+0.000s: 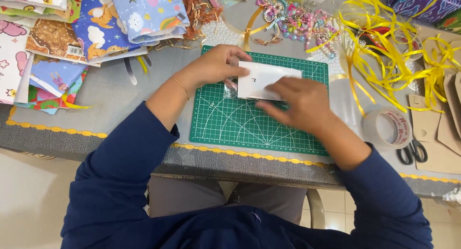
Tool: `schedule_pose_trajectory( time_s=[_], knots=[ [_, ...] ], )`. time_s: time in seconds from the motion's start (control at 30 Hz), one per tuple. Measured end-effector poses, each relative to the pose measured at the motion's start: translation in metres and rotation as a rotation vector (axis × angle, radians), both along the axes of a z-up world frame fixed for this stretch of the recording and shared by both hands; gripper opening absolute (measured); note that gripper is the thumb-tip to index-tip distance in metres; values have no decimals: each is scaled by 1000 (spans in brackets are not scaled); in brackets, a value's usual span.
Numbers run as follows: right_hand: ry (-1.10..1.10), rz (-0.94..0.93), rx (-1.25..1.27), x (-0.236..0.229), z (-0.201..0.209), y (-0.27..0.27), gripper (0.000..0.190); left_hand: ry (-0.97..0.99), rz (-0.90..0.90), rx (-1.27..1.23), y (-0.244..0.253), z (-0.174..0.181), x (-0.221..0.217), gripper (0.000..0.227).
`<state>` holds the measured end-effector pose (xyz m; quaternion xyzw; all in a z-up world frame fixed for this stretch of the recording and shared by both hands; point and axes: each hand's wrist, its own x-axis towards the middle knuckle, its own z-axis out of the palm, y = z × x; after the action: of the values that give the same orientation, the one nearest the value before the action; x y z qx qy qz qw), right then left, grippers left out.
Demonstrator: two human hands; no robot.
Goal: A person packages a decorative phone strap by attaching it to a backing card and inserting it into a plastic sleeve.
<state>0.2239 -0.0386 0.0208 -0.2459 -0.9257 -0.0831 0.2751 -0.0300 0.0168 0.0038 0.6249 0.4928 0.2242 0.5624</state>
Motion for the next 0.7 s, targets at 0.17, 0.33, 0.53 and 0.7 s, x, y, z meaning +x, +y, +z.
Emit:
schedule_pose_trajectory(
  time_s=[0.17,0.33,0.53,0.7],
  knots=[
    [122,-200,-424,25,2,28,30,-129,-37,150,-4,1,-6,45],
    [90,-277,-864,25,7,30,46,-11,-8,229,-11,17,-2,43],
    [305,-265,-1500,41,-5,43,11,126,30,-46,-6,27,-10,41],
    [-85,-355,-1598,20,26,29,32,59,-125,193,-3,12,-8,7]
  ],
)
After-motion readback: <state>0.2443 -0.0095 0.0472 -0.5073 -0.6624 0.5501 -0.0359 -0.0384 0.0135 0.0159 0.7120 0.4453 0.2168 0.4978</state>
